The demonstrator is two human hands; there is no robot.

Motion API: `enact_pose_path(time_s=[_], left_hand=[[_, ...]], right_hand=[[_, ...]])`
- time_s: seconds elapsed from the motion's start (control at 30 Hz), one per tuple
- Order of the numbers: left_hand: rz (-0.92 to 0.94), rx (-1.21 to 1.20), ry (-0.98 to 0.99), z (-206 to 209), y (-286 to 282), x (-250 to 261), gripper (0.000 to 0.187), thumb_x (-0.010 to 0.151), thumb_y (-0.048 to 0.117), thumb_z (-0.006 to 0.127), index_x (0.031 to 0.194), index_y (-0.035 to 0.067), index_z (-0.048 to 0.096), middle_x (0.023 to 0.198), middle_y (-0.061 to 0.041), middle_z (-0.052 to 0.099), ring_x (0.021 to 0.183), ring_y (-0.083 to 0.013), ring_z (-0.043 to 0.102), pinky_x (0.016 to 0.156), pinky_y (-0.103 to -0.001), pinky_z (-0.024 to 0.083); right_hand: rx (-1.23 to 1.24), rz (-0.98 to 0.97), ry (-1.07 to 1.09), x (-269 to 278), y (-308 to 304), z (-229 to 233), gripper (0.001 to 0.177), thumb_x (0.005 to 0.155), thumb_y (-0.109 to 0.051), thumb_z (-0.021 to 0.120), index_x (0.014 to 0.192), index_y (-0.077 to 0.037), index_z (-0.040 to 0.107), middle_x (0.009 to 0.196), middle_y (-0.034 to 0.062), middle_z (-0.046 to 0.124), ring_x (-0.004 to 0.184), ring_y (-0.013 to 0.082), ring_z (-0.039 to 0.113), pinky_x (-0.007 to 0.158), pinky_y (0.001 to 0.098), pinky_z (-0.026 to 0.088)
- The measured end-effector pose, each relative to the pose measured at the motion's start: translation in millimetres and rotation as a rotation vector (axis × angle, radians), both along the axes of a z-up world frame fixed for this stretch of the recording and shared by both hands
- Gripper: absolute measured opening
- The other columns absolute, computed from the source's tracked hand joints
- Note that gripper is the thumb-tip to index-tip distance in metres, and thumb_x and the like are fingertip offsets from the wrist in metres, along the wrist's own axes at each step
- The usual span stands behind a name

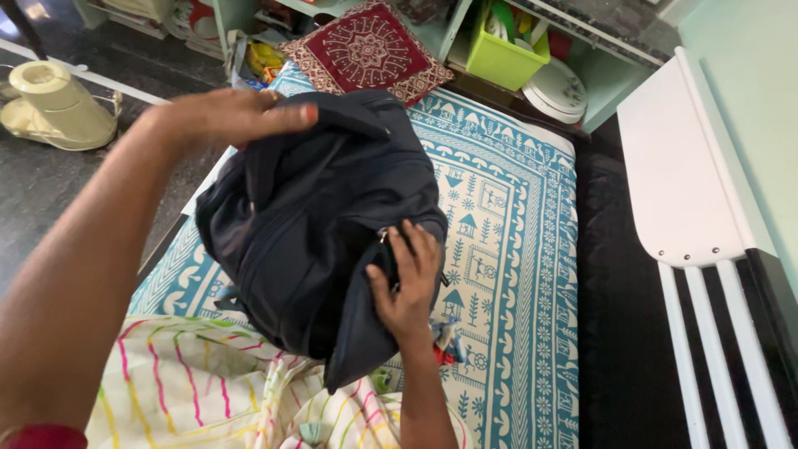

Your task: The person wipes the exterior and interior of a dark backpack using a small cloth. They open and close multiple zippers to access different compartments and wipe the inside surfaces before closing the bag.

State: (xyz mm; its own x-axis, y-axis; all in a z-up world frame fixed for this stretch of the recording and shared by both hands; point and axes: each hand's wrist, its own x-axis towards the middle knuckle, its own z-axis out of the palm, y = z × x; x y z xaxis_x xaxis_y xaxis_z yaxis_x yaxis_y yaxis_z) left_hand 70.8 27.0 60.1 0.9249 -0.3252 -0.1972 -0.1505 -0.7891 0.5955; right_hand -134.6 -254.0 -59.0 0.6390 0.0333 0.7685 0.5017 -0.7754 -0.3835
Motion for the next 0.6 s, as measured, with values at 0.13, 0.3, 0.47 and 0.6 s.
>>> enact_pose_path(time_s=[0.13,0.3,0.47,0.6], left_hand=[[-0.13,-0.182,0.25,15.5,-38.3,31.8,0.122,0.072,0.099,0.036,0.151,0.009,0.062,0.142,-0.023,0.067,0.129,-0.0362,0.064,0.103,-0.056,0.048],[-0.103,0.044,-0.027,9.1,-67.3,22.4,0.116,0.072,0.084,0.067,0.153,0.004,0.044,0.145,-0.029,0.048,0.13,-0.0447,0.049,0.097,-0.063,0.043],[-0.227,0.321,-0.156,20.6,-80.4,7.8,0.106,0.068,0.071,0.075,0.143,-0.001,0.053,0.126,-0.029,0.069,0.121,-0.0418,0.066,0.098,-0.048,0.053],[-0.222,0.227,-0.103,24.4,-78.7,-3.2,0.102,0.069,0.064,0.074,0.15,0.008,0.048,0.128,-0.028,0.065,0.121,-0.0426,0.063,0.1,-0.047,0.05]], right_hand=[[-0.018,0.029,0.008,-1.1,3.2,-7.7,0.052,0.099,-0.031,0.069,0.142,-0.003,0.059,0.151,0.0193,0.053,0.145,0.0408,0.046,0.122,0.0547,0.033],[0.176,-0.067,-0.004,2.4,-29.9,-14.2,0.051,0.107,-0.033,0.059,0.149,-0.005,0.053,0.158,0.0197,0.05,0.152,0.0384,0.045,0.127,0.0509,0.033],[0.648,-0.055,0.094,17.7,-92.7,-27.7,0.053,0.109,-0.028,0.051,0.156,-0.006,0.042,0.164,0.0187,0.041,0.154,0.0336,0.039,0.126,0.0471,0.032],[0.751,0.051,0.237,35.2,-102.4,-57.9,0.06,0.105,-0.025,0.051,0.159,-0.007,0.033,0.165,0.0172,0.035,0.154,0.0316,0.032,0.125,0.0455,0.028]])
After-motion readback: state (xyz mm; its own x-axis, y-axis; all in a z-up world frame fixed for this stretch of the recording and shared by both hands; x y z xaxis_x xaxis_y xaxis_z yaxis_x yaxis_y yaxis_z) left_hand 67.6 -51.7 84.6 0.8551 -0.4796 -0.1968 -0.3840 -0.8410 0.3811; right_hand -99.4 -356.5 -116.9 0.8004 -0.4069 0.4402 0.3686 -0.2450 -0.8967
